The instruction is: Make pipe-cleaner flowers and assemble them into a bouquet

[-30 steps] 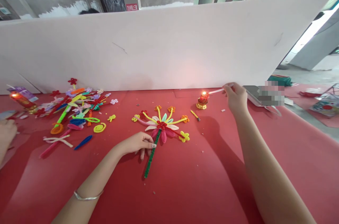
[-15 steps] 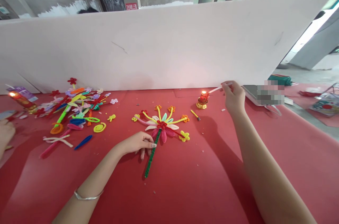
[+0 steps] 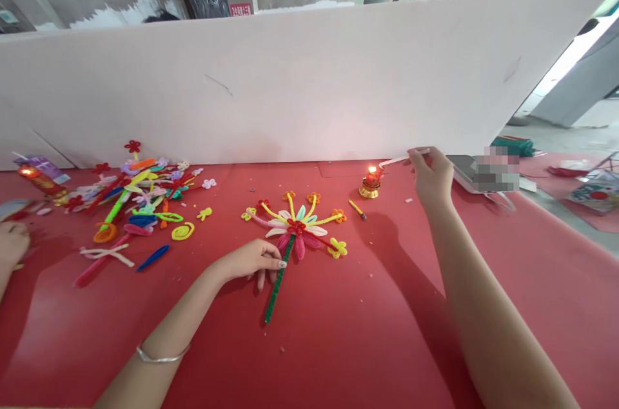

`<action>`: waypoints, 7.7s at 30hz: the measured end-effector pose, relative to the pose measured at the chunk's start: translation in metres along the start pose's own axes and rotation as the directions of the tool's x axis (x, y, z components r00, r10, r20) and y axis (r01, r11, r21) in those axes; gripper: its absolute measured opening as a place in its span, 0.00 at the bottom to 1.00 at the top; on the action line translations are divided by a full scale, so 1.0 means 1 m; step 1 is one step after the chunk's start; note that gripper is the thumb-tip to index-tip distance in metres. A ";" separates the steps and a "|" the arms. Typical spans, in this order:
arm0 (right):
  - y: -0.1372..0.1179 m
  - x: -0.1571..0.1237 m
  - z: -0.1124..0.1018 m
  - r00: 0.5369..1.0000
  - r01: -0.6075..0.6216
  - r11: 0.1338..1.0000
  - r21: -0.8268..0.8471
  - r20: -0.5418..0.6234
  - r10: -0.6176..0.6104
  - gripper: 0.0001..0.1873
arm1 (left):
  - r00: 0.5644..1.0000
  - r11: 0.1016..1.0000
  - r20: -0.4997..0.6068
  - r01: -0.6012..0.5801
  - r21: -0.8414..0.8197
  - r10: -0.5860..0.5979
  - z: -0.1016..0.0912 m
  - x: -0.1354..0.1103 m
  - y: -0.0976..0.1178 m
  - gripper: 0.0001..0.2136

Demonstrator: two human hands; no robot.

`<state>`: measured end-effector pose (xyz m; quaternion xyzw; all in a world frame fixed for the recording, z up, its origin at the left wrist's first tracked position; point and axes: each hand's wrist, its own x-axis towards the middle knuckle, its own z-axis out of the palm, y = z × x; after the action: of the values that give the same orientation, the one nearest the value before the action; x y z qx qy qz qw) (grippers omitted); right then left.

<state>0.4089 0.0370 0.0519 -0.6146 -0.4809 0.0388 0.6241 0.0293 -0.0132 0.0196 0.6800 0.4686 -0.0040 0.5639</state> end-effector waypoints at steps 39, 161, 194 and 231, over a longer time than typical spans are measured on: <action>-0.014 -0.062 0.000 0.529 -0.789 0.507 0.347 0.803 0.274 0.13 | 0.753 0.926 -0.557 -0.189 0.325 0.349 0.016 -0.012 0.026 0.15; -0.063 -0.210 -0.006 0.071 -0.993 0.098 0.065 0.995 0.063 0.14 | 0.834 0.760 -0.460 -0.503 -0.411 0.303 0.074 -0.004 0.039 0.12; -0.063 -0.212 -0.008 0.071 -0.977 0.206 0.062 0.997 0.036 0.15 | 0.874 0.634 -0.335 -0.485 -0.602 0.351 0.074 0.000 0.036 0.23; -0.064 -0.211 -0.008 0.061 -0.967 0.249 0.059 0.998 -0.002 0.16 | 0.875 0.649 -0.359 -0.482 -0.588 0.324 0.074 0.002 0.032 0.22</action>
<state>0.2673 -0.1192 -0.0115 -0.2552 -0.3396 0.8321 0.3566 0.0896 -0.0666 0.0160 0.5184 0.3346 0.3639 0.6978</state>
